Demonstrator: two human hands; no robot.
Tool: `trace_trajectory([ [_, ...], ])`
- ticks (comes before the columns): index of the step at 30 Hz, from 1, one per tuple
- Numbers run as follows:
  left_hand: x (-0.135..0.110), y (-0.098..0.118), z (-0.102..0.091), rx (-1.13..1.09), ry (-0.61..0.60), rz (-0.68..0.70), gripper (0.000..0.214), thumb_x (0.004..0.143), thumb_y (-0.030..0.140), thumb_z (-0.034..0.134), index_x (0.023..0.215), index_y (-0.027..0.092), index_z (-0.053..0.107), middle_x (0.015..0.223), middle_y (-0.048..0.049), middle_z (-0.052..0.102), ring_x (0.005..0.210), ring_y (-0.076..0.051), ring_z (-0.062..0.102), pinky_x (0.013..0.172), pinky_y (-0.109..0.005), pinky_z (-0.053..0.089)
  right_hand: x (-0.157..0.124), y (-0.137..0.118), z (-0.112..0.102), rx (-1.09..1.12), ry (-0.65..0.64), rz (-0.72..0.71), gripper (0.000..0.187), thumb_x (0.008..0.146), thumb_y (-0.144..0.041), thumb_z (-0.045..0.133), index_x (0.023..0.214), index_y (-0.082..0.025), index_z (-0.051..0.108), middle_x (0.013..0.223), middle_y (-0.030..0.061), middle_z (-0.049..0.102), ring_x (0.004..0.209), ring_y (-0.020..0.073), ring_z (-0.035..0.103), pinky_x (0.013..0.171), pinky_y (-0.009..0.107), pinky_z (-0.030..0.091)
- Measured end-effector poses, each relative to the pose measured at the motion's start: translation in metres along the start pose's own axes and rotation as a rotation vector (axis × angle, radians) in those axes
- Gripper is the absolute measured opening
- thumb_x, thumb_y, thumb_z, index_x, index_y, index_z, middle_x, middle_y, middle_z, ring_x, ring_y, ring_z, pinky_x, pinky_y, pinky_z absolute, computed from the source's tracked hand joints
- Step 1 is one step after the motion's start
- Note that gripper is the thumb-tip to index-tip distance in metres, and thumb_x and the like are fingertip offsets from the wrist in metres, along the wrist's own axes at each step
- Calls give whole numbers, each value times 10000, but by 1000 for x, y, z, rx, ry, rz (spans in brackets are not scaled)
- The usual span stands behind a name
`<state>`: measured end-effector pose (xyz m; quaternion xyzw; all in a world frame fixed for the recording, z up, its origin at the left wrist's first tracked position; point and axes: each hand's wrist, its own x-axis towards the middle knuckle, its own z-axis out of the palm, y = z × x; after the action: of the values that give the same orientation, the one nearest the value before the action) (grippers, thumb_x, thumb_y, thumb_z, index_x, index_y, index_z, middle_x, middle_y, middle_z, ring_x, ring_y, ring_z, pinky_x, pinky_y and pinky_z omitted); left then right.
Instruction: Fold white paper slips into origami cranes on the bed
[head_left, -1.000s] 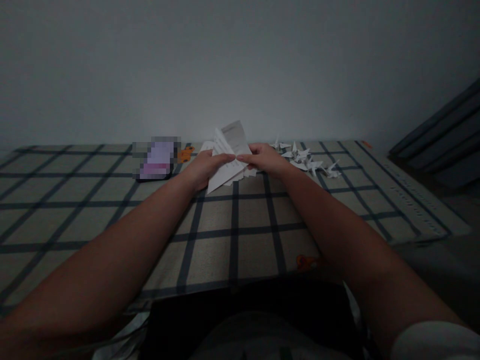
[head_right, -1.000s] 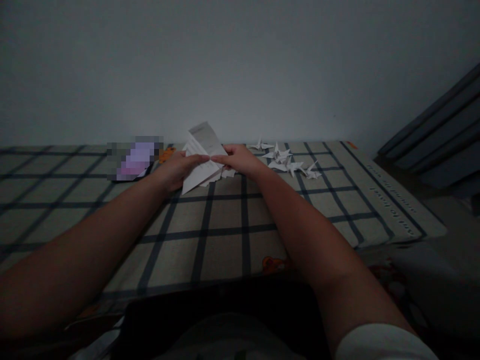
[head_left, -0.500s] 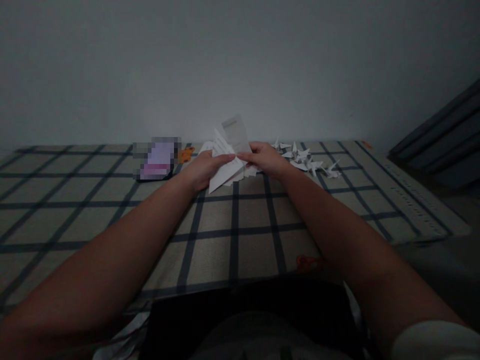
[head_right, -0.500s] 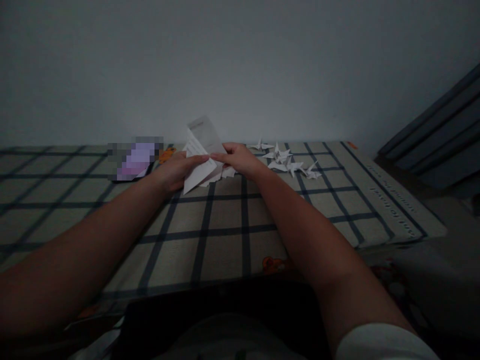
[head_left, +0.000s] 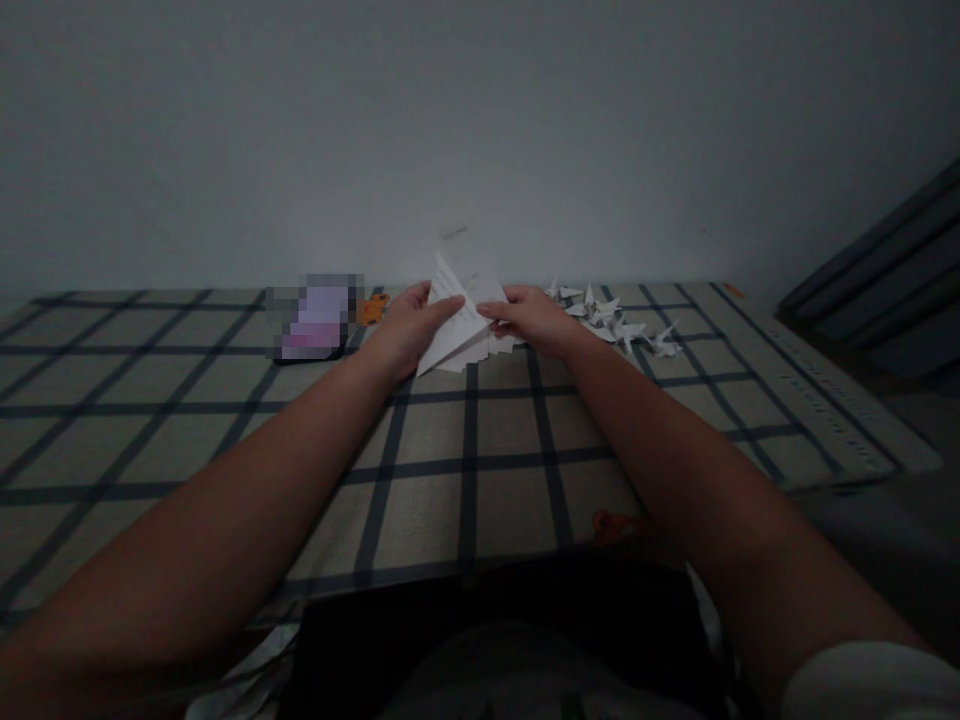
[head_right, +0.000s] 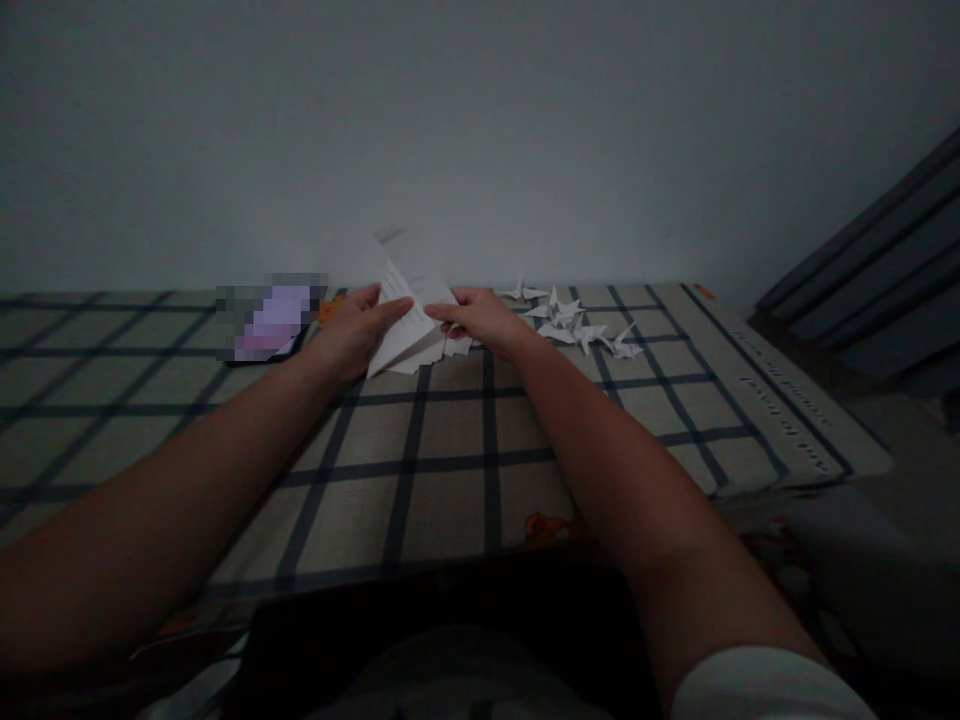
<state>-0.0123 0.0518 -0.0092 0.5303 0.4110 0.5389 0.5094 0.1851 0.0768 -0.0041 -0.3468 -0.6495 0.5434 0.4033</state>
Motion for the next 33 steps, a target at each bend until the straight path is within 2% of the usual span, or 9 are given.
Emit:
trace_trajectory([
  [3,4,-1,-3,146,176,173,648,676,257,824,1292,213,627,1232,-84,711,981,-185,708,894,-302,558,2,1,2,42,35,-26,253,774,-369,785,871,-160,678,802,28,696,694,108,602,643,222,475],
  [5,3,0,-5,264,169,227,519,704,314,822,1195,201,697,1220,-84,720,1046,-201,688,937,-301,538,3,1,3,53,55,-33,254,786,-370,776,888,-164,669,826,32,709,725,113,625,659,219,487],
  [7,-1,2,-5,354,117,230,367,765,410,786,1045,173,762,1100,-90,758,1049,-220,683,964,-316,521,4,0,5,51,66,-35,253,799,-368,763,915,-166,665,839,32,717,737,117,637,664,218,495],
  [9,-6,4,-4,356,68,202,405,792,502,759,1020,167,784,1038,-94,775,1007,-232,691,937,-337,528,3,-1,8,53,67,-48,254,801,-360,757,939,-168,666,852,30,721,737,118,638,661,218,501],
  [12,-11,6,0,294,-9,136,517,737,564,806,1060,161,792,1044,-103,783,933,-230,705,879,-340,536,2,-2,11,80,50,-92,263,779,-346,768,950,-170,673,885,16,721,741,107,633,651,208,499],
  [17,-8,1,3,79,-133,-31,512,707,461,844,1112,157,773,967,-90,784,755,-184,698,731,-301,543,2,-3,12,44,39,-100,199,789,-316,763,881,-160,680,801,-6,687,663,82,587,595,187,466],
  [19,-6,-1,3,39,-133,-45,506,704,406,840,1132,150,758,973,-90,780,747,-183,694,720,-305,546,1,-5,11,-24,59,-75,160,819,-298,740,834,-152,675,734,-9,660,613,77,557,571,189,453],
  [24,-6,1,2,-38,-82,-5,502,658,295,863,1115,127,741,1051,-96,771,825,-178,697,839,-325,548,-2,-9,12,-121,103,-33,91,864,-235,701,845,-147,683,700,-12,636,583,75,539,550,192,440],
  [33,-6,3,1,-61,-106,-163,246,730,200,751,968,139,741,909,-87,767,768,-208,719,756,-323,576,-3,-10,13,-144,114,-13,65,869,-205,702,894,-148,686,713,-15,642,595,76,548,565,190,454],
])
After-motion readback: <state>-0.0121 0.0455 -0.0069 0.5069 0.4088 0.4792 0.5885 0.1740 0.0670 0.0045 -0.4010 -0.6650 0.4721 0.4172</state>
